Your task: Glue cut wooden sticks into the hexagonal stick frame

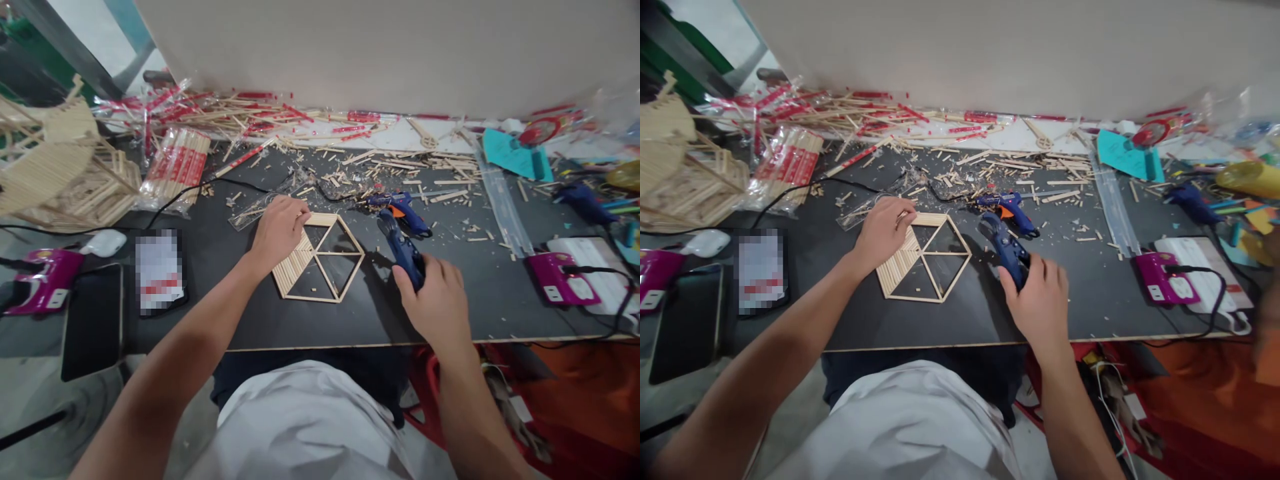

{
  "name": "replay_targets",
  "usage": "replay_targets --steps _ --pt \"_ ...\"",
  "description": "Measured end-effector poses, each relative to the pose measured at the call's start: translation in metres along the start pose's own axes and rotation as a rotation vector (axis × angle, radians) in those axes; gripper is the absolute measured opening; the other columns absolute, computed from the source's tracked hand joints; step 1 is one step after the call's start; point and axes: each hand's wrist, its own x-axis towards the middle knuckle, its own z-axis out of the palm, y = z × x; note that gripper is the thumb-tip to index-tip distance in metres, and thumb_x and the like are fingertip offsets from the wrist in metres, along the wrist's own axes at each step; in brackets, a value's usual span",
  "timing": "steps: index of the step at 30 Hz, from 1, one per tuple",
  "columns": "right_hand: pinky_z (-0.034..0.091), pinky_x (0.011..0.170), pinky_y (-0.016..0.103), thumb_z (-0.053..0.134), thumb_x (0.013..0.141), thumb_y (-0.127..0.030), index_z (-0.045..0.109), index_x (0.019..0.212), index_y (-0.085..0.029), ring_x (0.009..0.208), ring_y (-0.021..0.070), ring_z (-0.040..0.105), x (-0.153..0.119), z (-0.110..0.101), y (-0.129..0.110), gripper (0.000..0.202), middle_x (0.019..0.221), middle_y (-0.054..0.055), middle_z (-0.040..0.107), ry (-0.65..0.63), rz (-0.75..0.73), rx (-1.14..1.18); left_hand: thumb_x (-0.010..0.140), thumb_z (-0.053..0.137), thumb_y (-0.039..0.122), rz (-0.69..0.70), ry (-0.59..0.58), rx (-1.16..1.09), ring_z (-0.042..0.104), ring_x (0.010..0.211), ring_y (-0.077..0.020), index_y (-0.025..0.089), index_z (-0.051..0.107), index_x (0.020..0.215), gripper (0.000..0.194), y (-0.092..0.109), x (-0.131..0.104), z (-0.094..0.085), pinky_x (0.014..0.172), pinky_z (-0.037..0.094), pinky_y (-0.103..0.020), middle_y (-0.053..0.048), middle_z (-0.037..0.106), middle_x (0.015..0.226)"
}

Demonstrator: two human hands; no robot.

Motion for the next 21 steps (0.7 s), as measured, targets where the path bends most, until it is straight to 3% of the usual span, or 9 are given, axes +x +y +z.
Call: replay_targets --steps 4,8,12,15,19,21 --pt "0.046 0.101 0.058 0.039 0.099 -0.067 0.059 0.135 -0.002 0.114 0.043 0.058 -0.003 0.009 0.034 0.077 0.119 0.029 0.064 0.033 0.01 -0.101 0.1 0.051 0.019 -0.055 -0.022 -0.026 0.065 0.098 -0.0249 0.02 0.063 0.093 0.014 -0.004 -0.001 0.008 0.09 0.051 -0.041 -0.009 0.073 0.099" --pt "0.042 0.107 0.061 0.043 0.098 -0.061 0.053 0.144 -0.006 0.123 0.0444 0.053 -0.004 0.01 0.05 0.073 0.128 0.03 0.06 -0.017 -0.022 -0.088 0.097 0.057 0.019 -0.091 0.027 0.025 0.063 0.085 -0.0247 0.021 0.062 0.085 0.013 -0.004 -0.003 0.014 0.081 0.05 -0.039 -0.007 0.071 0.085" --pt "0.039 0.111 0.063 0.045 0.098 -0.057 0.046 0.15 -0.004 0.133 0.0459 0.05 0.001 0.006 0.047 0.074 0.139 0.031 0.055 -0.083 -0.015 -0.086 0.097 0.058 0.018 -0.065 0.077 0.043 0.062 0.083 -0.0241 0.021 0.062 0.086 0.012 -0.002 -0.005 0.013 0.079 0.048 -0.038 -0.007 0.071 0.085" --pt "0.036 0.115 0.062 0.047 0.098 -0.055 0.049 0.147 -0.005 0.139 0.0447 0.045 0.012 0.0 0.04 0.071 0.144 0.03 0.053 -0.102 -0.023 -0.035 0.099 0.056 0.021 -0.052 0.094 0.018 0.063 0.087 -0.0246 0.022 0.062 0.089 0.012 -0.003 -0.003 0.01 0.081 0.048 -0.038 -0.007 0.072 0.088" --pt "0.036 0.116 0.058 0.046 0.1 -0.051 0.053 0.144 -0.009 0.14 0.0416 0.045 0.048 -0.007 0.028 0.061 0.145 0.026 0.054 -0.069 -0.057 0.024 0.1 0.056 0.024 -0.075 0.104 -0.03 0.065 0.088 -0.0248 0.022 0.064 0.09 0.013 -0.007 0.0 0.008 0.081 0.049 -0.038 -0.007 0.073 0.088" --pt "0.037 0.114 0.059 0.047 0.1 -0.049 0.055 0.141 -0.006 0.139 0.0431 0.046 0.075 -0.003 0.023 0.059 0.142 0.029 0.054 -0.044 -0.014 0.005 0.099 0.056 0.025 -0.076 0.081 -0.066 0.066 0.087 -0.0243 0.021 0.065 0.089 0.014 -0.009 0.001 0.009 0.08 0.049 -0.037 -0.007 0.073 0.089"
